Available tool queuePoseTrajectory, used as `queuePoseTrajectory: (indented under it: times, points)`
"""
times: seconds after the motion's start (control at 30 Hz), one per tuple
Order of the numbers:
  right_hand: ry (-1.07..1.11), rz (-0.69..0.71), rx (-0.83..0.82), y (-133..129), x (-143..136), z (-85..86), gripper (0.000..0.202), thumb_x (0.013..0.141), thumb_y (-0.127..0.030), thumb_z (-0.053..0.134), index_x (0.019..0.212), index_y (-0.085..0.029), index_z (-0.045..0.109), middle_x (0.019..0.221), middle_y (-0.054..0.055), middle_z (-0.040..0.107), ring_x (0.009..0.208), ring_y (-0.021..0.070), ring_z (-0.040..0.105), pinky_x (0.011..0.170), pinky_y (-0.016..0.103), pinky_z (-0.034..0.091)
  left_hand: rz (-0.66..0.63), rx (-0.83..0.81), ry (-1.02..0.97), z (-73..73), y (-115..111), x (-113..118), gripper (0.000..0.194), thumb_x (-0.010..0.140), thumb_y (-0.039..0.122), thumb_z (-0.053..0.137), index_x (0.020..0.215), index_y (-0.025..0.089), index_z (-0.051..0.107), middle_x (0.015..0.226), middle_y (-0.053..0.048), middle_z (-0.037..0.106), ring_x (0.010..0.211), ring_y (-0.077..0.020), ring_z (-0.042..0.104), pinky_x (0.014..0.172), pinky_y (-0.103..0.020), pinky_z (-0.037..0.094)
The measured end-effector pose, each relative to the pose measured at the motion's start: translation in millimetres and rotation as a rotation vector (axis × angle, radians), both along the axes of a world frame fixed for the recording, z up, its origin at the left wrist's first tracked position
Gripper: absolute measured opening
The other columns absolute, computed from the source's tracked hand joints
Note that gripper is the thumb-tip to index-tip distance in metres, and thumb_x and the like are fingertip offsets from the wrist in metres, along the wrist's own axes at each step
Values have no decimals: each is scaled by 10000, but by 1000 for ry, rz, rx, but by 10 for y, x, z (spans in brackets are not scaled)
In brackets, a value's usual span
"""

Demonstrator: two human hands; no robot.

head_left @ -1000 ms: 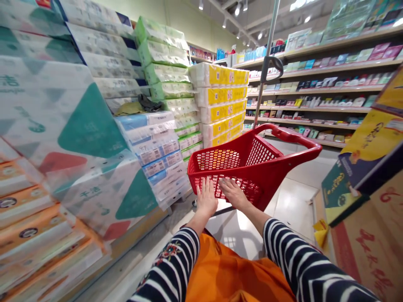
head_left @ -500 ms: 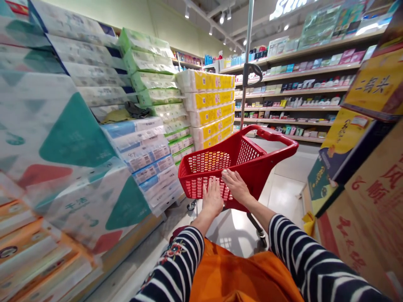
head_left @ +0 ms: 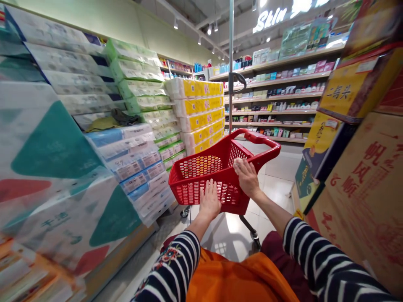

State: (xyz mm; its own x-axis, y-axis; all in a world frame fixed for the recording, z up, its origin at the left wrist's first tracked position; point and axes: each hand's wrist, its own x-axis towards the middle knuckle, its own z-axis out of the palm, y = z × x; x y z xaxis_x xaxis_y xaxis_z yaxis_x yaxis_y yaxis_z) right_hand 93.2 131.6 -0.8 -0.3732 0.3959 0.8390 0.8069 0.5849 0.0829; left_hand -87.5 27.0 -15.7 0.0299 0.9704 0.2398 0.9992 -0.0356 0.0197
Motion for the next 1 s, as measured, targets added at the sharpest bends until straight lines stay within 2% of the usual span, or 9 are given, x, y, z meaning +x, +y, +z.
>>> queuePoseTrajectory:
  times: [0.07,0.13,0.33,0.4,0.47,0.63,0.73,0.83,1.0]
  points:
    - [56,-46,23,87,131,155,476,873,-58,353,1314,-189,470,1374,72,458,1368,234,211,1088,483,212,18,-5,-4,81,46,-43,704,789,280,420,1427,91,193,1528,-106,101,1403,-247,58,1123,-488,110]
    - [23,-44,7,106,247,117,474,873,-53,355,1308,-198,477,1368,62,467,1364,230,223,1084,479,221,81,-15,-22,155,97,-132,716,784,288,425,1428,86,183,1527,-116,97,1402,-251,60,1117,-500,124]
    - [-195,30,-75,-160,351,-611,370,880,-73,372,1143,-169,614,1277,70,559,1272,244,399,1011,441,343,214,-52,-57,238,191,-499,701,781,281,419,1415,67,209,1521,-132,125,1396,-269,103,1100,-523,174]
    - [-205,46,-76,-206,346,-640,377,877,-72,373,1145,-180,614,1273,60,564,1274,232,395,1005,423,355,209,-61,-55,228,202,-611,680,778,254,414,1409,78,233,1513,-129,168,1392,-266,134,1093,-541,171]
    - [-142,7,-27,-163,363,-427,402,876,-72,366,1193,-189,583,1311,59,529,1310,230,338,1030,430,329,188,-75,-52,223,212,-694,678,757,223,433,1405,126,261,1508,-107,202,1388,-257,156,1096,-544,149]
    - [33,-201,72,232,584,510,423,850,-98,396,1235,-173,553,1387,105,435,1318,285,303,1044,503,289,204,-120,-97,293,187,-714,661,778,248,419,1407,129,257,1511,-99,203,1388,-263,144,1101,-549,122]
    - [-12,-221,5,448,687,689,435,814,-78,388,1196,-154,583,1343,125,480,1288,311,339,989,514,361,210,-147,-91,340,113,-650,712,740,313,470,1403,133,282,1501,-96,232,1380,-264,174,1105,-535,139]
    - [-99,-109,-6,549,534,470,453,777,-42,360,1127,-131,634,1276,139,537,1270,306,372,989,475,383,156,-228,-157,338,47,-575,759,739,336,416,1433,126,193,1525,-87,141,1397,-252,97,1103,-560,79]
    - [-163,174,-16,388,-26,-105,578,741,-30,327,1213,-241,584,1349,38,491,1298,210,354,1012,403,394,113,-236,-215,316,-23,-390,813,723,363,409,1440,91,139,1532,-116,94,1401,-263,44,1111,-537,18]
